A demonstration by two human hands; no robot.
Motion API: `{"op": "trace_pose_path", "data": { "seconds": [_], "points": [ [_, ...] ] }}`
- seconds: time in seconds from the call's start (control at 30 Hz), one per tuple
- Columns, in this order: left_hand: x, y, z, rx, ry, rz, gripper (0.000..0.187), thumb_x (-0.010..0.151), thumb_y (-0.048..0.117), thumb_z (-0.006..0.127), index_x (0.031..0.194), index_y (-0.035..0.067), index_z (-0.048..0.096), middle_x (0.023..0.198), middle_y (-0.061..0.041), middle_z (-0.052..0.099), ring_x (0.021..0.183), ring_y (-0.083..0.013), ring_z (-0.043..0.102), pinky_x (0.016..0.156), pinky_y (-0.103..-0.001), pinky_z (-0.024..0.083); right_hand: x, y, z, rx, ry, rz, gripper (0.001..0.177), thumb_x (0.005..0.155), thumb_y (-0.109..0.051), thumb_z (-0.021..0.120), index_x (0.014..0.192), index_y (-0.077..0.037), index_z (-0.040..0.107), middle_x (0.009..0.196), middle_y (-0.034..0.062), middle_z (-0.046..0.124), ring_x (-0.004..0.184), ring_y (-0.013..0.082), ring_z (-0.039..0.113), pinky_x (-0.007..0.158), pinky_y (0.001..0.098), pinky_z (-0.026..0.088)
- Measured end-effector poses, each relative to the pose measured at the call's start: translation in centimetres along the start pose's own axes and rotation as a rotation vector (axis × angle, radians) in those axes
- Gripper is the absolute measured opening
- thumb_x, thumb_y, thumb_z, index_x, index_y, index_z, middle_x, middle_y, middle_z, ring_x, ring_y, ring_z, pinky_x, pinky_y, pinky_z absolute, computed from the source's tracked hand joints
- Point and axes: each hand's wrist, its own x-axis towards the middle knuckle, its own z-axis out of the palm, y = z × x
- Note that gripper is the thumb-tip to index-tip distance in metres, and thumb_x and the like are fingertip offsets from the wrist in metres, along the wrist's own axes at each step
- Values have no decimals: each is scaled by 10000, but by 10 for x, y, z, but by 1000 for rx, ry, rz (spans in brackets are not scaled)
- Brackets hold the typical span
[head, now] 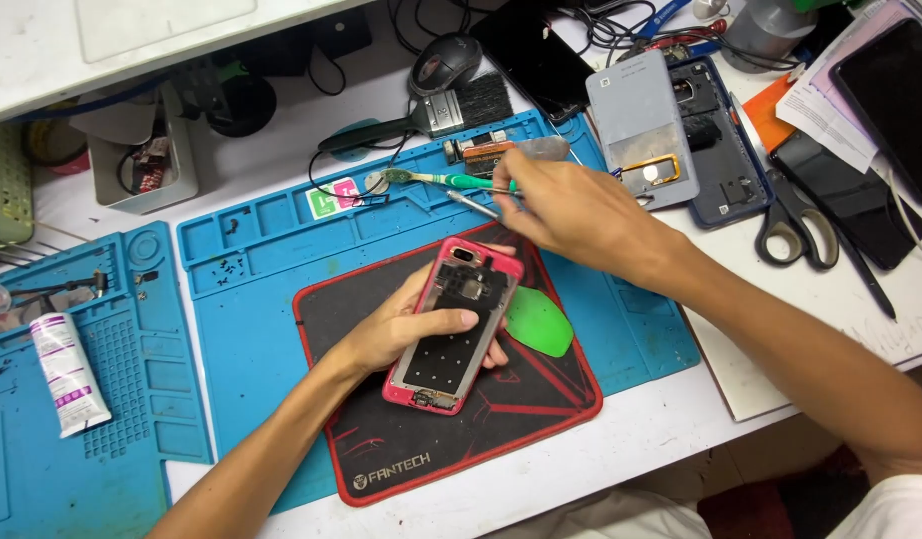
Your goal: The person uses a screwdriver to remove screws from the back of a pink smartphone placed on a red mousepad. They then use a metal prying tool to carefully lift and separate the phone's back cover from the frame, working around the edges to detach it.
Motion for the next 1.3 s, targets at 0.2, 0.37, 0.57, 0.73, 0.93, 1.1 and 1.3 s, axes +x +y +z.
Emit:
{"op": "trace_pose_path", "data": {
  "seconds": [0.2,0.37,0.57,0.73,0.93,1.1,1.3],
  "points": [
    [-3,-9,-7,55,-101,-49,439,948,53,611,1360,11,465,839,-372,714,761,-354,765,635,-412,637,34,-13,18,-41,-107,-82,379,1028,-228,465,1369,-87,378,1036,209,693,815,459,721,651,592,567],
    [-1,-20,-18,47,-113,-60,470,958,51,610,1394,28,435,851,-394,706,761,-357,766,624,-397,637,50,-36,15,-3,-117,-137,281,1054,-177,414,1298,-38,421,924,205,704,719,398,743,566,485,581],
    [-2,-19,-17,49,-117,-70,461,963,67,608,1387,33,431,848,-370,713,757,-335,766,616,-378,638,65,-34,26,51,-143,-212,259,1030,-74,433,1277,-18,487,848,201,712,675,353,746,545,433,586],
    [-3,-17,-15,58,-100,-95,429,949,69,623,1344,37,457,845,-351,721,750,-330,766,599,-371,647,73,-35,27,55,-169,-244,216,994,-60,488,1187,-3,568,812,214,710,686,364,744,556,448,590],
    [-4,-13,-12,51,-59,-93,400,931,33,631,1306,21,494,832,-343,719,737,-331,766,590,-379,654,79,-38,25,-50,-161,-251,205,991,-65,538,1122,3,679,808,192,732,682,325,759,549,407,603],
    [-5,-13,-11,81,-56,-63,433,914,48,649,1324,31,508,853,-320,721,729,-316,761,572,-382,647,81,-33,29,-48,-139,-257,195,994,-52,543,1083,-39,717,802,135,727,714,284,754,597,362,601],
    [-3,-15,-15,52,-90,-57,416,949,52,614,1341,34,477,846,-330,721,761,-342,766,606,-389,649,70,-24,12,61,-82,-207,216,1004,-49,531,1128,32,689,880,189,716,817,363,742,668,432,594]
  ]
}}
